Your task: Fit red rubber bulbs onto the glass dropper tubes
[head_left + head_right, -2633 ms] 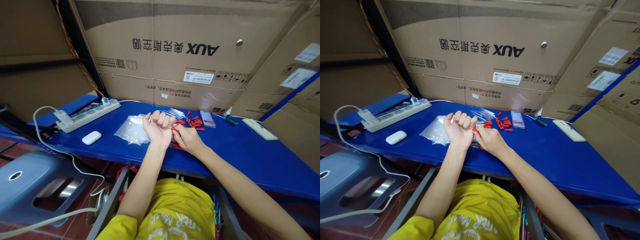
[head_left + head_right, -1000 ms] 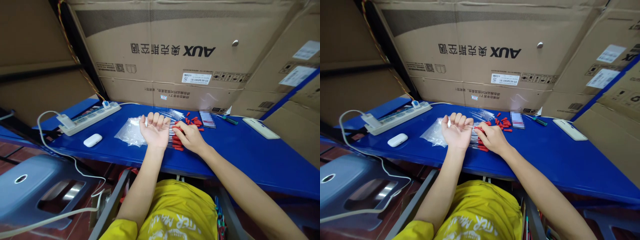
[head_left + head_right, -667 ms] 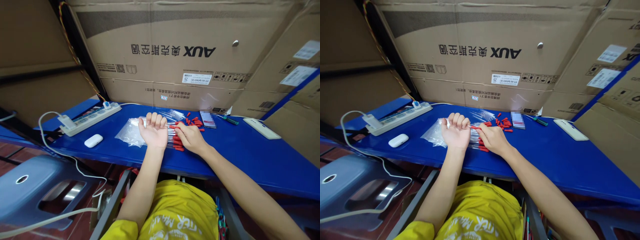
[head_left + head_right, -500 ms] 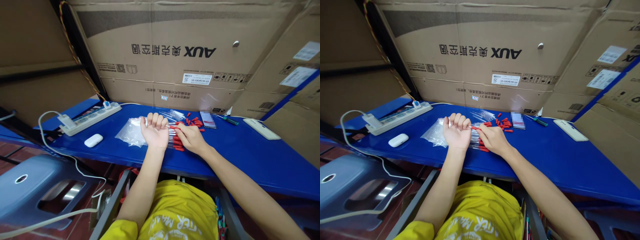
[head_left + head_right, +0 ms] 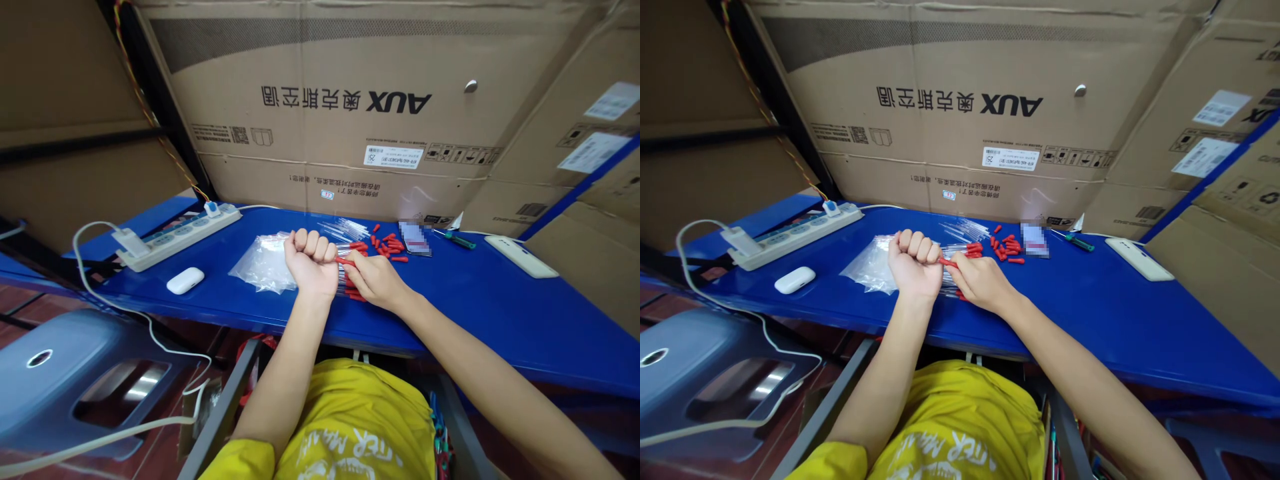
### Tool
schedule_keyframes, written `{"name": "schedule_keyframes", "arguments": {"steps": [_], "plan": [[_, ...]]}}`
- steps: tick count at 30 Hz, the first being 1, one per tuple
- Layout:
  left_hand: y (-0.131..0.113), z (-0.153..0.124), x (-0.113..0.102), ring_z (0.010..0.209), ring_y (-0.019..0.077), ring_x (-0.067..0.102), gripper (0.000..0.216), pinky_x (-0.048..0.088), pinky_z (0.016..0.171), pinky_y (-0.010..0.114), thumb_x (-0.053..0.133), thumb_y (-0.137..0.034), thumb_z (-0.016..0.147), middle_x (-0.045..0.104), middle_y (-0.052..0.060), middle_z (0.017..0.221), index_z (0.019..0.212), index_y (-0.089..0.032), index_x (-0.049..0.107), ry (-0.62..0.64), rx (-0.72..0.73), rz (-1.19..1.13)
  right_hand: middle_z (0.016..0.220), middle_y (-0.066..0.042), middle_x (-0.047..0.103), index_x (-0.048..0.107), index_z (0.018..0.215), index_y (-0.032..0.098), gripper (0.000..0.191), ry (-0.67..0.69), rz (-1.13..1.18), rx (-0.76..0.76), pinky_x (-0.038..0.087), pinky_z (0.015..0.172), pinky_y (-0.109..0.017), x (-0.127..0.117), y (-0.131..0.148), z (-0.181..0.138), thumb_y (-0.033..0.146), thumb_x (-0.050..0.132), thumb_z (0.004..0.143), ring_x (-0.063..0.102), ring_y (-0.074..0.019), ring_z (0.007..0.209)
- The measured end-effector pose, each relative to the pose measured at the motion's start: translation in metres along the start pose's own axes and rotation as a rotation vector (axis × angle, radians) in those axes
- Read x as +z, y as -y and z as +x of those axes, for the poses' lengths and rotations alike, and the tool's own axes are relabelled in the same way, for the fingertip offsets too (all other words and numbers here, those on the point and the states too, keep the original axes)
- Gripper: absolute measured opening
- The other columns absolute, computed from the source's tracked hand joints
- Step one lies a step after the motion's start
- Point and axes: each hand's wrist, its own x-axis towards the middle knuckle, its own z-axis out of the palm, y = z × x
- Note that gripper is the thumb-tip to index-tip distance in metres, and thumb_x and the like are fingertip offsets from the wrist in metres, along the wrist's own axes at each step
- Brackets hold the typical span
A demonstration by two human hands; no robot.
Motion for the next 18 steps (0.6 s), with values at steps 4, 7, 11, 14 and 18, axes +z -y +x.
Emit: {"name": "schedule_keyframes", "arguments": {"steps": [4, 7, 11, 14, 18], "plan": [[0.0023, -0.0008, 0.0018, 0.047, 0.0106, 0.002, 0.046, 0.015, 0.042, 0.026, 0.024, -0.022, 0.112, 0.002, -0.007, 0.059, 0.069, -0.022, 0.008, -0.01, -0.021, 0.01, 0.069, -0.001, 0.059, 0.052, 0.099, 0.022, 0.031, 0.0, 0.009, -0.017, 0.033, 0.058, -0.03, 0.0001, 0.0003, 0.0004, 0.035, 0.033, 0.118, 0.051, -0.0168, 0.054], [0.0034, -0.0013, 0.002, 0.046, 0.0105, 0.003, 0.046, 0.016, 0.042, 0.026, 0.025, -0.021, 0.111, 0.002, -0.007, 0.059, 0.068, -0.023, 0.008, -0.011, -0.021, 0.011, 0.069, 0.0, 0.058, 0.051, 0.1, 0.022, 0.028, -0.025, 0.014, -0.03, 0.033, 0.057, -0.03, 0.0006, 0.0004, -0.0002, 0.034, 0.032, 0.118, 0.05, -0.0168, 0.053], [0.0046, -0.0021, 0.0021, 0.045, 0.0102, 0.001, 0.046, 0.014, 0.041, 0.027, 0.026, -0.022, 0.11, 0.002, -0.008, 0.058, 0.068, -0.023, 0.008, -0.012, -0.016, 0.001, 0.07, -0.001, 0.057, 0.05, 0.101, 0.022, 0.026, -0.041, 0.022, -0.042, 0.034, 0.057, -0.03, 0.0021, 0.0008, -0.0013, 0.033, 0.034, 0.117, 0.052, -0.018, 0.055], [0.0053, -0.0027, 0.0036, 0.045, 0.01, 0.001, 0.046, 0.012, 0.041, 0.027, 0.027, -0.022, 0.11, 0.002, -0.008, 0.058, 0.068, -0.023, 0.008, -0.041, -0.03, 0.016, 0.07, -0.001, 0.058, 0.049, 0.1, 0.022, 0.024, -0.032, 0.03, -0.047, 0.034, 0.057, -0.03, 0.0025, 0.0008, -0.0017, 0.032, 0.035, 0.117, 0.052, -0.0183, 0.055], [0.0061, -0.0032, 0.0058, 0.045, 0.01, 0.002, 0.045, 0.012, 0.04, 0.026, 0.029, -0.025, 0.109, 0.003, -0.008, 0.058, 0.068, -0.023, 0.01, -0.085, -0.038, 0.042, 0.07, -0.002, 0.058, 0.05, 0.101, 0.022, 0.024, -0.019, 0.004, -0.066, 0.033, 0.056, -0.031, 0.0024, 0.0003, -0.0017, 0.032, 0.035, 0.117, 0.053, -0.0186, 0.055]]}}
